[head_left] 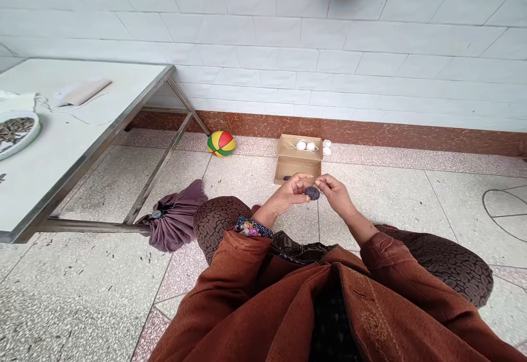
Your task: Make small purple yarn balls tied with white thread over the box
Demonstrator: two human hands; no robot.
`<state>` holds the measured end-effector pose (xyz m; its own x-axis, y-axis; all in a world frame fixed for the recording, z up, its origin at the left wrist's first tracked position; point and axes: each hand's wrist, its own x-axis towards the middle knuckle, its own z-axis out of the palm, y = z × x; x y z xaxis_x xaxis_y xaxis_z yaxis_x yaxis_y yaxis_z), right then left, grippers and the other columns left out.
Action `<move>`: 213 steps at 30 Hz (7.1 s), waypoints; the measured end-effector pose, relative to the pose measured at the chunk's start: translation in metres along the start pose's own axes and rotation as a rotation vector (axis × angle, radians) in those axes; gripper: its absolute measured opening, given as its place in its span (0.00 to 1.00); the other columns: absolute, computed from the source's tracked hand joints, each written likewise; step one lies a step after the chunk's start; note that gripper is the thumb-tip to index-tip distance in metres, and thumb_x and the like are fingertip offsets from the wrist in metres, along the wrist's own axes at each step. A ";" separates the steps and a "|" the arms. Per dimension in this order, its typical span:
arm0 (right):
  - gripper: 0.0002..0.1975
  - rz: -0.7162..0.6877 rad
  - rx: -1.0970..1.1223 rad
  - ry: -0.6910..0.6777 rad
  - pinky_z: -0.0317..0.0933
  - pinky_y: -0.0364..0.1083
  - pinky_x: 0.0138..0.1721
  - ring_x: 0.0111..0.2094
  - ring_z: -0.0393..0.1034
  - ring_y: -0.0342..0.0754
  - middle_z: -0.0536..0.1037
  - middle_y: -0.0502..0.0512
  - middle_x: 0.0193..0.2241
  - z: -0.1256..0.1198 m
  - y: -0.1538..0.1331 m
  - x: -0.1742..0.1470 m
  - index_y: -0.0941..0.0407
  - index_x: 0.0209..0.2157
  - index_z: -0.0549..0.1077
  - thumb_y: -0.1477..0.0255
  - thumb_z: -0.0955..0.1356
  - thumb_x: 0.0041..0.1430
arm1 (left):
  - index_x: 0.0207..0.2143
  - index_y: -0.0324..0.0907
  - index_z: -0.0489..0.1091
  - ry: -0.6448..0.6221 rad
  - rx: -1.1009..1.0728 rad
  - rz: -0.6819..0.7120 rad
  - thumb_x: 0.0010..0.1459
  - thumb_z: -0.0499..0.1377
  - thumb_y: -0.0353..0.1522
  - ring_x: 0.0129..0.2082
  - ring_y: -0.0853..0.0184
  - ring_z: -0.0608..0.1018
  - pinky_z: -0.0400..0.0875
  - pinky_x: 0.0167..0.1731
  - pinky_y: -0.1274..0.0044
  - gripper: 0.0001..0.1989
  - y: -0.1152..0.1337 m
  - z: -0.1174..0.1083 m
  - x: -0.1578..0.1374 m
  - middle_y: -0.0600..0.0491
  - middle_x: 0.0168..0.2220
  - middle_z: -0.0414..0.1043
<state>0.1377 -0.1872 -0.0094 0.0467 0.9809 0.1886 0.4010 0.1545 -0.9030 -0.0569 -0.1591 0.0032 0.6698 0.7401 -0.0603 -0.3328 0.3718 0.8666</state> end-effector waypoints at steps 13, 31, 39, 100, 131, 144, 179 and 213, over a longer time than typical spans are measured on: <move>0.13 -0.274 -0.200 -0.158 0.69 0.51 0.42 0.37 0.74 0.53 0.78 0.56 0.33 0.010 -0.008 -0.027 0.51 0.37 0.78 0.62 0.64 0.70 | 0.38 0.38 0.74 0.332 0.042 0.012 0.40 0.71 0.26 0.35 0.71 0.74 0.65 0.42 0.76 0.19 -0.009 -0.008 0.009 0.54 0.35 0.76; 0.14 -0.151 -0.174 -0.151 0.68 0.49 0.37 0.33 0.73 0.51 0.78 0.54 0.30 0.016 0.011 -0.029 0.52 0.33 0.74 0.61 0.63 0.69 | 0.40 0.37 0.73 0.202 -0.180 -0.076 0.45 0.73 0.33 0.32 0.71 0.76 0.69 0.38 0.76 0.20 -0.007 -0.003 0.003 0.51 0.37 0.76; 0.12 -0.329 -0.245 -0.131 0.69 0.50 0.41 0.37 0.73 0.52 0.78 0.57 0.34 -0.006 -0.014 -0.015 0.51 0.38 0.78 0.63 0.64 0.71 | 0.42 0.39 0.73 0.231 -0.104 -0.110 0.42 0.73 0.30 0.34 0.73 0.74 0.64 0.36 0.79 0.23 -0.007 -0.007 0.004 0.53 0.39 0.75; 0.13 -0.172 -0.166 0.088 0.64 0.47 0.34 0.30 0.69 0.48 0.75 0.52 0.28 0.000 -0.007 -0.009 0.53 0.33 0.73 0.62 0.65 0.69 | 0.50 0.43 0.72 -0.001 -0.106 -0.035 0.51 0.72 0.39 0.33 0.71 0.76 0.68 0.39 0.73 0.25 -0.004 0.001 -0.001 0.49 0.44 0.74; 0.12 -0.212 -0.179 0.119 0.66 0.49 0.37 0.33 0.70 0.50 0.76 0.53 0.30 -0.006 -0.019 -0.009 0.52 0.34 0.76 0.63 0.65 0.69 | 0.41 0.39 0.73 0.085 -0.117 -0.056 0.46 0.73 0.35 0.35 0.71 0.73 0.64 0.37 0.75 0.21 -0.003 0.006 -0.002 0.51 0.39 0.74; 0.11 -0.366 -0.159 -0.146 0.68 0.50 0.39 0.35 0.72 0.51 0.77 0.55 0.32 -0.005 -0.041 -0.021 0.51 0.37 0.76 0.64 0.65 0.71 | 0.39 0.41 0.68 0.286 -0.279 -0.107 0.46 0.73 0.38 0.31 0.70 0.77 0.70 0.37 0.75 0.22 -0.014 0.003 0.006 0.54 0.34 0.76; 0.15 0.173 0.138 0.096 0.61 0.44 0.29 0.27 0.65 0.46 0.72 0.48 0.25 0.017 0.009 -0.027 0.52 0.34 0.69 0.55 0.67 0.63 | 0.50 0.37 0.75 0.021 -0.291 -0.078 0.52 0.72 0.37 0.34 0.70 0.77 0.69 0.41 0.73 0.24 -0.015 0.012 -0.002 0.46 0.42 0.77; 0.14 -0.042 -0.055 -0.026 0.65 0.47 0.35 0.30 0.67 0.48 0.73 0.51 0.28 0.014 0.012 -0.035 0.53 0.32 0.71 0.59 0.63 0.68 | 0.49 0.38 0.78 0.029 -0.274 -0.121 0.49 0.73 0.37 0.35 0.69 0.78 0.70 0.41 0.74 0.25 -0.010 0.007 -0.006 0.44 0.42 0.79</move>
<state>0.1282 -0.2180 -0.0317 0.0059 0.9766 0.2150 0.4522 0.1891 -0.8716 -0.0529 -0.1710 -0.0017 0.6979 0.6951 -0.1725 -0.4211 0.5931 0.6862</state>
